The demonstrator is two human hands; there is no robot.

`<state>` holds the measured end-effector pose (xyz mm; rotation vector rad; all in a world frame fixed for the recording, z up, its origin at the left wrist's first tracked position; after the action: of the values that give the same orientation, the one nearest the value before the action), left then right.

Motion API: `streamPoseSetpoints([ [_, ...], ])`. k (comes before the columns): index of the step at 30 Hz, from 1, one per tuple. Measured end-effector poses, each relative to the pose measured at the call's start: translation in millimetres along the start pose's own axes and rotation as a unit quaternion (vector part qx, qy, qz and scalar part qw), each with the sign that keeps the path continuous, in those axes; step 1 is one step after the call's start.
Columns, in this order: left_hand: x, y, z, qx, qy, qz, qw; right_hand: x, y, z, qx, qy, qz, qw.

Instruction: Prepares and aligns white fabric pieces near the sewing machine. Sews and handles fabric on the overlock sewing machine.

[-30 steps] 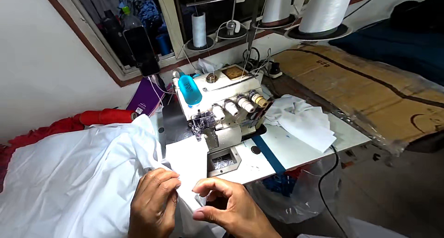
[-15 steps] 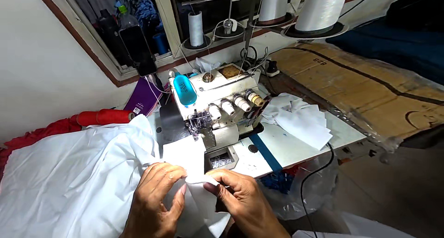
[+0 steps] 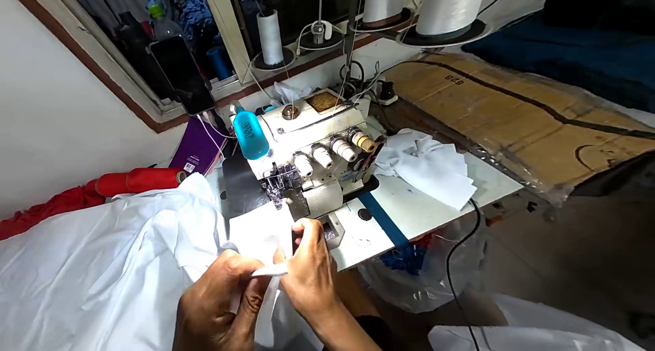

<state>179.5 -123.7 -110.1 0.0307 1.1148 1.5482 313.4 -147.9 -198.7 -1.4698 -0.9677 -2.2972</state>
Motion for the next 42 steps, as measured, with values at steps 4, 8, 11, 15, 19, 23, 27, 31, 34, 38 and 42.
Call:
streamPoseSetpoints([
  [4, 28, -11, 20, -0.059, 0.0, 0.072, 0.996, -35, 5, -8, 0.091, -0.086, 0.141, 0.982],
  [8, 72, -48, 24, -0.021, 0.085, 0.093, 0.992, -58, 22, 8, 0.239, -0.272, 0.421, 0.831],
  [11, 78, -58, 28, -0.002, 0.094, 0.086, 0.992, -50, 19, 19, 0.26, -0.251, 0.448, 0.817],
  [15, 69, -57, 15, 0.028, 0.09, -0.001, 0.996, -31, 10, 35, 0.272, -0.237, 0.374, 0.854],
  [19, 48, -44, -18, 0.017, 0.074, -0.08, 0.994, -29, 21, 30, 0.241, -0.208, 0.384, 0.867],
  [23, -4, -14, -14, 0.081, 0.003, -0.095, 0.992, -22, 39, 15, 0.235, -0.14, 0.461, 0.844],
  [27, -23, -9, -1, 0.054, -0.027, -0.073, 0.996, -11, 42, 13, 0.261, -0.085, 0.442, 0.854],
  [31, 10, -32, -3, -0.056, 0.0, -0.058, 0.997, 1, 50, 12, 0.26, -0.06, 0.443, 0.856],
  [34, 7, -30, -1, -0.064, 0.002, -0.022, 0.998, 4, 55, 11, 0.274, -0.063, 0.445, 0.85],
  [38, 7, -29, -4, -0.084, 0.02, -0.006, 0.996, 6, 55, 6, 0.284, -0.049, 0.433, 0.854],
  [42, 8, -25, -7, -0.088, 0.035, -0.002, 0.995, 7, 53, 6, 0.281, -0.024, 0.41, 0.867],
])
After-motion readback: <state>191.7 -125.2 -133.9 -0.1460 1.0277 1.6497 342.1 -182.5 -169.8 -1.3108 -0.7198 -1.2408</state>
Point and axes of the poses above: each hand's wrist, its own z-axis towards the middle knuckle, its own y-axis out of the back of the hand, x = y × z, the point moved 1 cm from there along z, towards the middle knuckle, and after that the axes turned 2 degrees about z, right-handed, at the moved point
